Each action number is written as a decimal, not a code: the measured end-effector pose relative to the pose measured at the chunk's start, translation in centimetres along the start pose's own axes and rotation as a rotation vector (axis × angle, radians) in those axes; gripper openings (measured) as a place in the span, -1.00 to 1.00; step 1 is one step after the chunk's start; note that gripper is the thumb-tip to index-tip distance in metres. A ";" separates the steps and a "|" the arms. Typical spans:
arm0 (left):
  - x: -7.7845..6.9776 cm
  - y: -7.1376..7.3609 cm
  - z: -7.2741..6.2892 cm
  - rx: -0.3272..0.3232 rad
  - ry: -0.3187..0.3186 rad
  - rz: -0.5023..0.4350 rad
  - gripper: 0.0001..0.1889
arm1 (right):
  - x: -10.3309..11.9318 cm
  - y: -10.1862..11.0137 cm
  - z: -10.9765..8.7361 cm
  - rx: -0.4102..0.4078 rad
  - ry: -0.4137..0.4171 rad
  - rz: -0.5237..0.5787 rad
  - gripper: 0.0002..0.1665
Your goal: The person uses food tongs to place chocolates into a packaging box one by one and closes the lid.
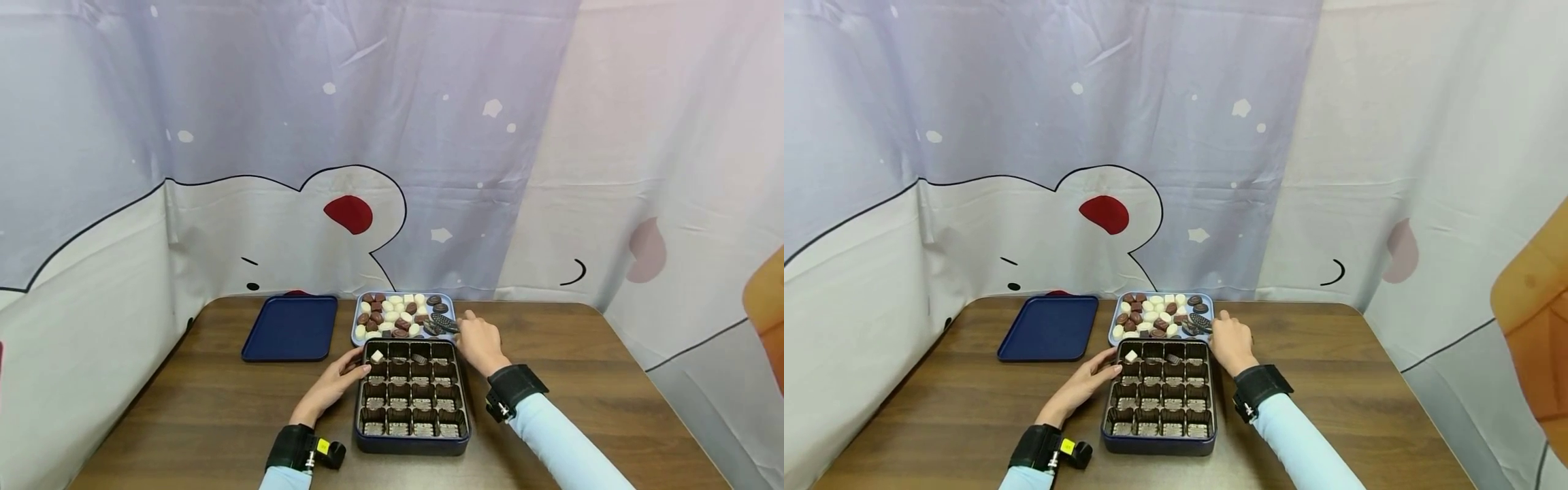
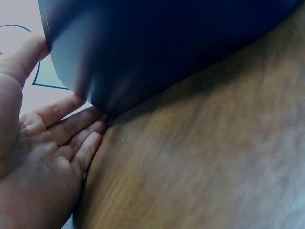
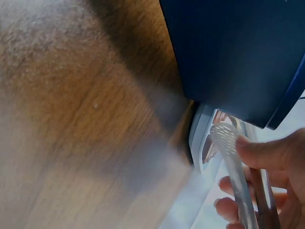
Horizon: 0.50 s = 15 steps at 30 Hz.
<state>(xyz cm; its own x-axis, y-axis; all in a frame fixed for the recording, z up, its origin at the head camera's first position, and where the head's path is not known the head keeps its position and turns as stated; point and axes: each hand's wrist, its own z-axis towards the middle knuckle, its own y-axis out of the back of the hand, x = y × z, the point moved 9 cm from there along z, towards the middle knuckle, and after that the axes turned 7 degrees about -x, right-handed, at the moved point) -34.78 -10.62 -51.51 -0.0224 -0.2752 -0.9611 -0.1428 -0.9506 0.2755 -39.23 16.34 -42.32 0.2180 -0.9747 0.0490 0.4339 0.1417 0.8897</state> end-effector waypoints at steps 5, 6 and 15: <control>0.0 0.0 -0.1 -0.002 -0.002 -0.009 -0.32 | -0.1 -0.3 -0.2 0.007 0.006 -0.014 -0.79; 0.0 -0.1 -0.1 -0.001 -0.001 -0.010 -0.32 | -0.2 -0.4 -0.2 0.006 0.003 -0.014 -0.80; 0.0 0.0 0.0 0.000 -0.002 0.006 -0.31 | -0.8 0.4 -0.1 0.022 -0.017 0.011 -0.83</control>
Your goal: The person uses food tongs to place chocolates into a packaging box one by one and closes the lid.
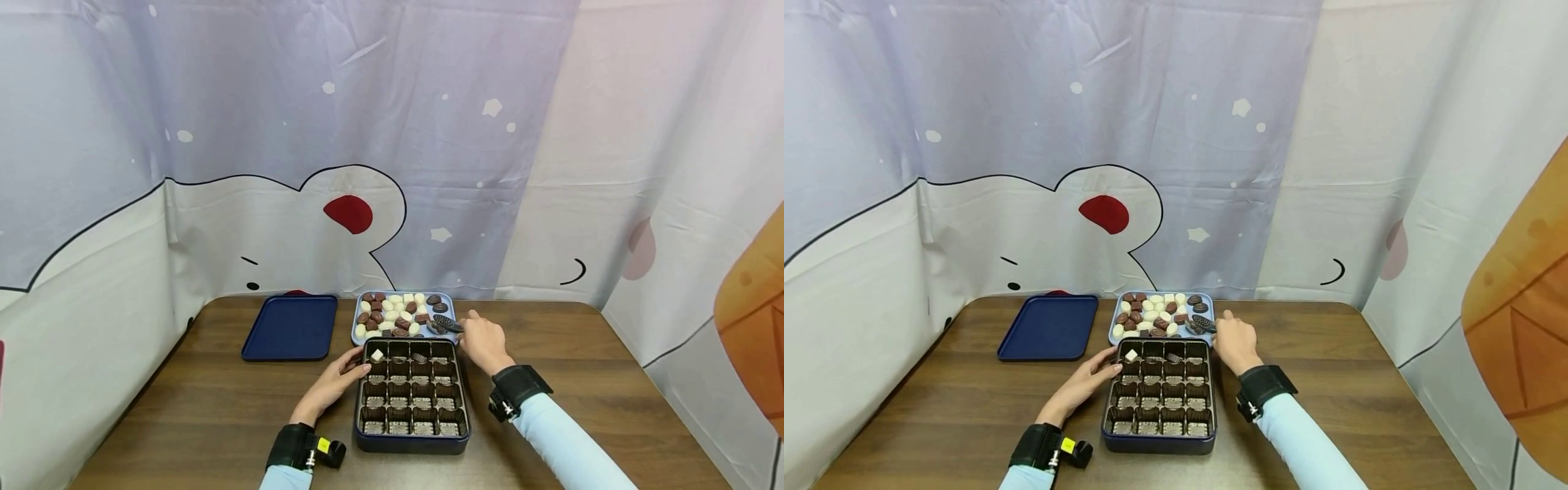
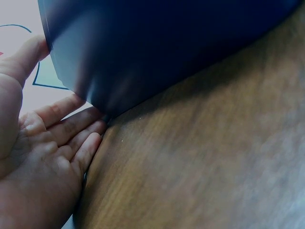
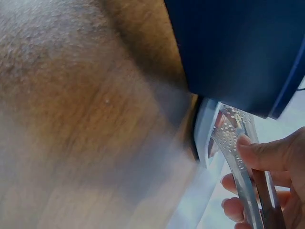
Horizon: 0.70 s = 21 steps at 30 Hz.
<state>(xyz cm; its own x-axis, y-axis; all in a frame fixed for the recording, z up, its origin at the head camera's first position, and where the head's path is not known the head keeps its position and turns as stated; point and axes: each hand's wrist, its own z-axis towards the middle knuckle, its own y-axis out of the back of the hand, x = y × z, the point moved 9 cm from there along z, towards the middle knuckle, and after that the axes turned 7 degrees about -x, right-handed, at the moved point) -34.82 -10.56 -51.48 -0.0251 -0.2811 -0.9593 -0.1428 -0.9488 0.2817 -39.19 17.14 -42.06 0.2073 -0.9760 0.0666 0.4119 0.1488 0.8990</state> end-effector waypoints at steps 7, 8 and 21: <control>0.0 -0.1 0.0 0.000 -0.002 0.005 -0.30 | -0.3 2.5 0.4 0.011 -0.012 0.045 -0.76; 0.0 -0.1 0.0 -0.001 -0.002 0.004 -0.30 | -0.3 2.9 0.4 0.021 -0.013 0.052 -0.73; 0.1 -0.1 0.0 0.003 0.009 0.002 -0.29 | 0.3 7.5 -1.5 0.107 0.069 0.051 -0.69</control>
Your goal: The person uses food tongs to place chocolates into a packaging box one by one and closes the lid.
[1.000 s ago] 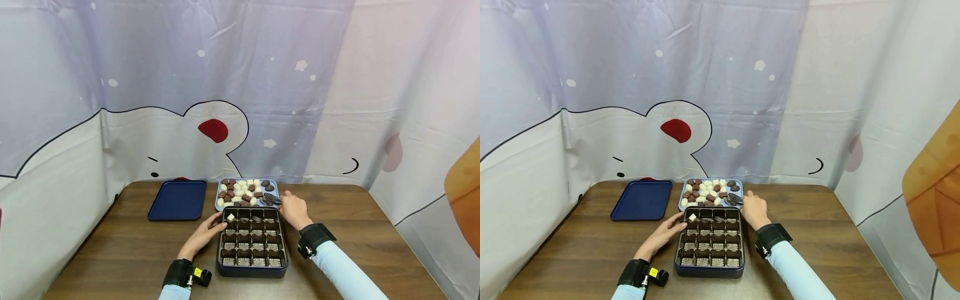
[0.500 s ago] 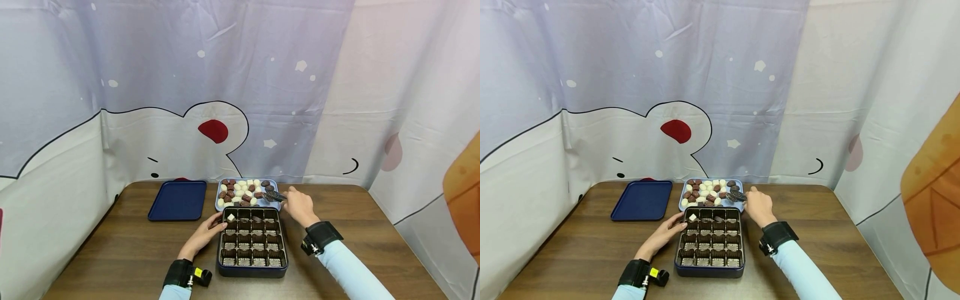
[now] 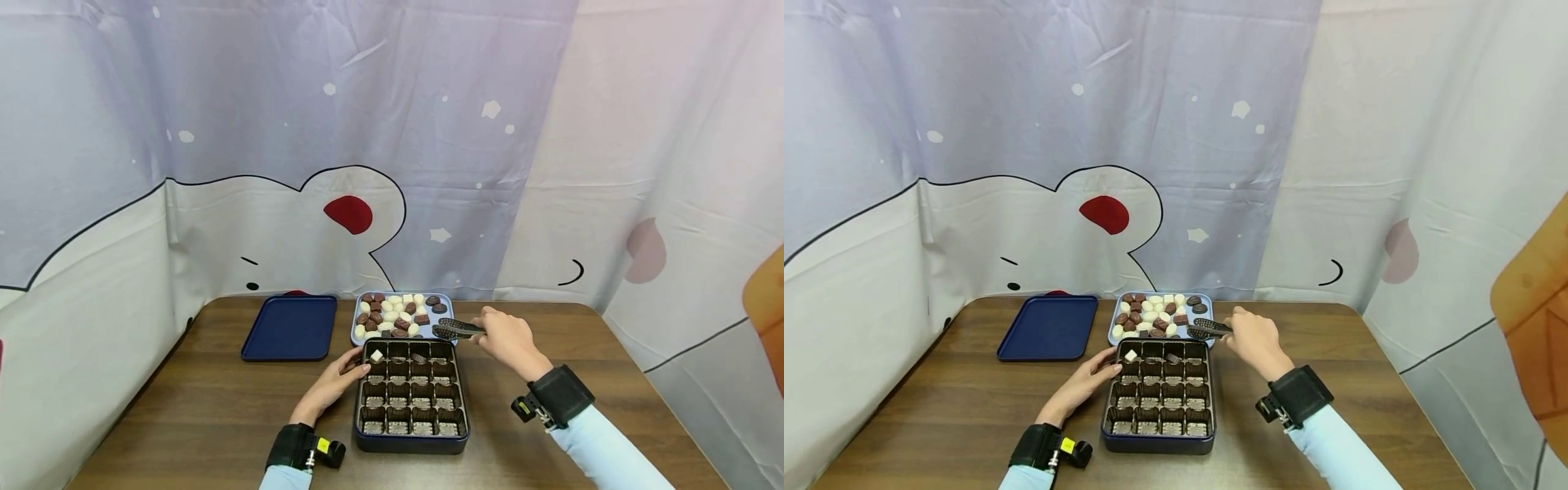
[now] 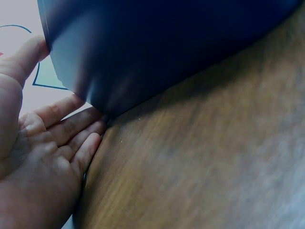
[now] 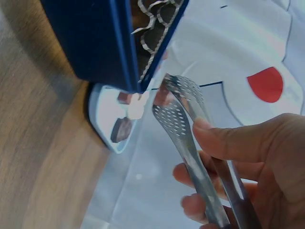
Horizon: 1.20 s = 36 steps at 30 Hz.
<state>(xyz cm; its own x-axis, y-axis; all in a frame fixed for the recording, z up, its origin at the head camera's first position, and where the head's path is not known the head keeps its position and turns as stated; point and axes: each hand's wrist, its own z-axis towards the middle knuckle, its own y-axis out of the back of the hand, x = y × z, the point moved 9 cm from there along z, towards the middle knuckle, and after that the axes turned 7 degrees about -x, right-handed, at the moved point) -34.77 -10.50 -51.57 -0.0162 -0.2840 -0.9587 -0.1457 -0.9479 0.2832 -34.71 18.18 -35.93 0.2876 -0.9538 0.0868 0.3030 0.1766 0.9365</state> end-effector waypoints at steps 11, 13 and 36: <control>-0.1 0.0 -0.2 -0.005 0.003 -0.014 -0.30 | 1.5 0.5 -1.5 0.020 0.071 0.026 -0.76; -0.1 0.0 -0.1 -0.007 0.004 -0.014 -0.30 | 1.6 0.6 -1.5 0.008 0.082 0.029 -0.75; 0.1 0.1 0.2 -0.010 0.004 0.000 -0.30 | -0.6 -2.8 2.2 -0.183 0.091 -0.127 -0.87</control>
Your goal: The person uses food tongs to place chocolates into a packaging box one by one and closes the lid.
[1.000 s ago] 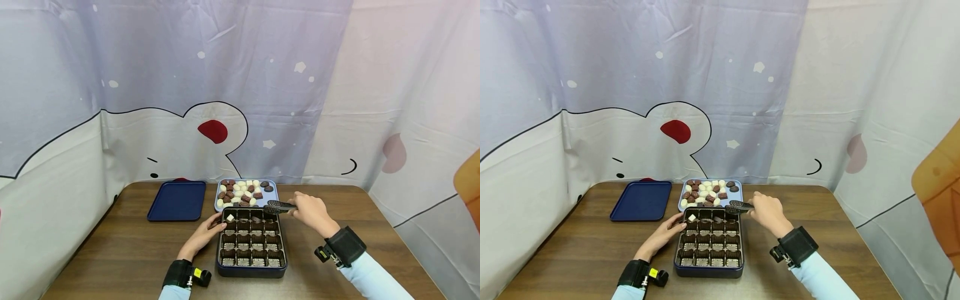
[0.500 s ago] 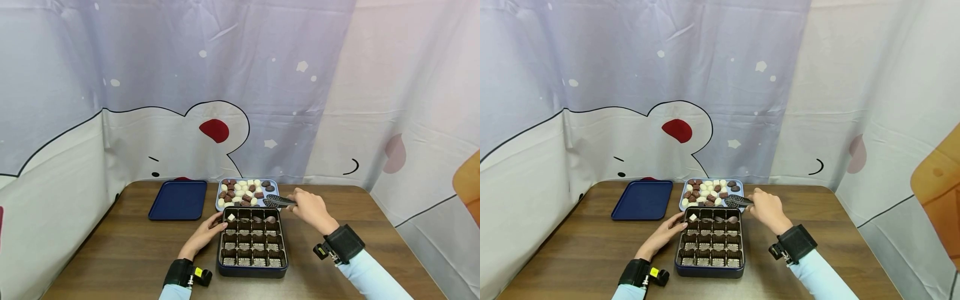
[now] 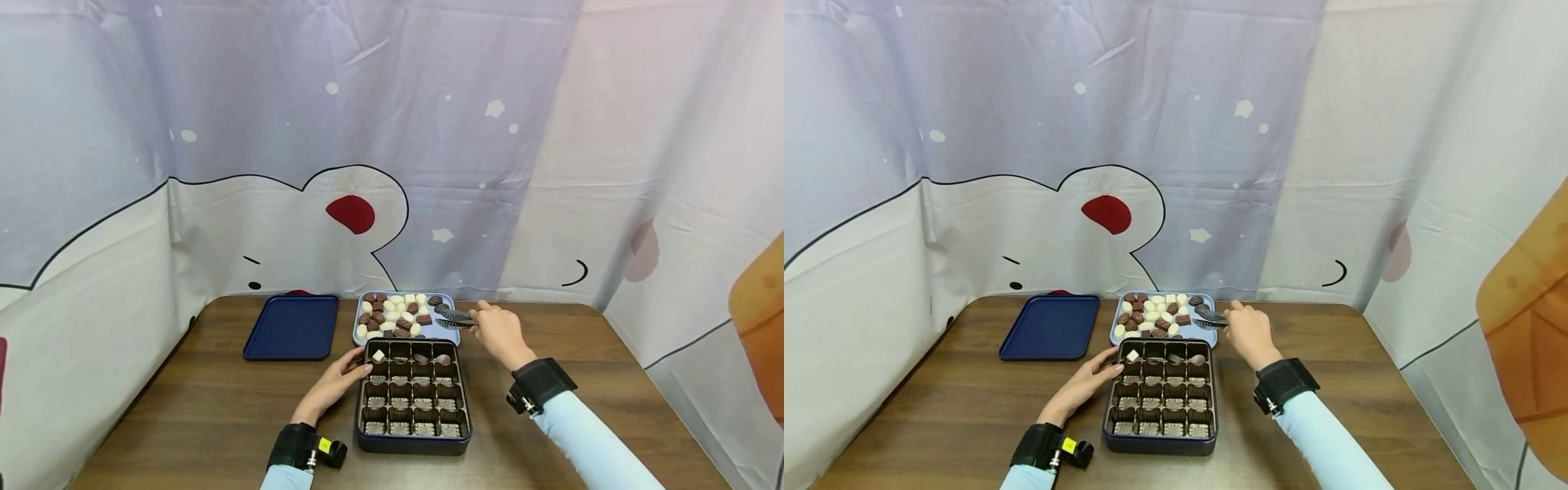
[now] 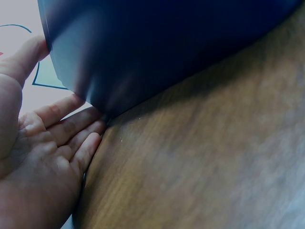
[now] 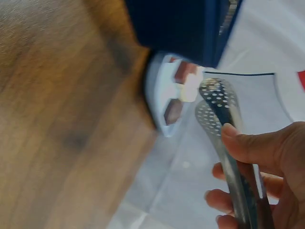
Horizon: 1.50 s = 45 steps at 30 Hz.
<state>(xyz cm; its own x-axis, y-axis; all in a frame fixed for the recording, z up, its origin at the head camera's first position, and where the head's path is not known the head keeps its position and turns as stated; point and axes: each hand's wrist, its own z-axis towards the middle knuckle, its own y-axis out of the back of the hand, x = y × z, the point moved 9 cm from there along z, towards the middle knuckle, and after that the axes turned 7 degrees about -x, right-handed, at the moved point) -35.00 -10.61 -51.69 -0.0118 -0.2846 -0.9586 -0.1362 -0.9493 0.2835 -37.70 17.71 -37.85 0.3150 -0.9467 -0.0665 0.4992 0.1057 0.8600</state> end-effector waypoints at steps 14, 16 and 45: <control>0.0 -0.1 0.2 -0.010 0.005 -0.012 -0.31 | -0.1 -4.2 1.2 0.082 -0.047 0.018 -0.66; 0.0 -0.1 0.1 -0.010 0.005 -0.008 -0.31 | 0.0 -4.7 1.4 0.093 -0.052 0.019 -0.70; 0.1 0.0 -0.1 -0.009 0.001 -0.006 -0.31 | 0.7 -5.2 1.0 0.064 -0.029 0.048 -0.89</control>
<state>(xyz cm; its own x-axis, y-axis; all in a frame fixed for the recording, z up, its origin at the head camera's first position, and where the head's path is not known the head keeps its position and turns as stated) -34.91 -10.64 -51.78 -0.0099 -0.2793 -0.9602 -0.1270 -0.9521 0.2782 -40.86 16.22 -41.88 0.3133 -0.9496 -0.0100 0.4313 0.1329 0.8924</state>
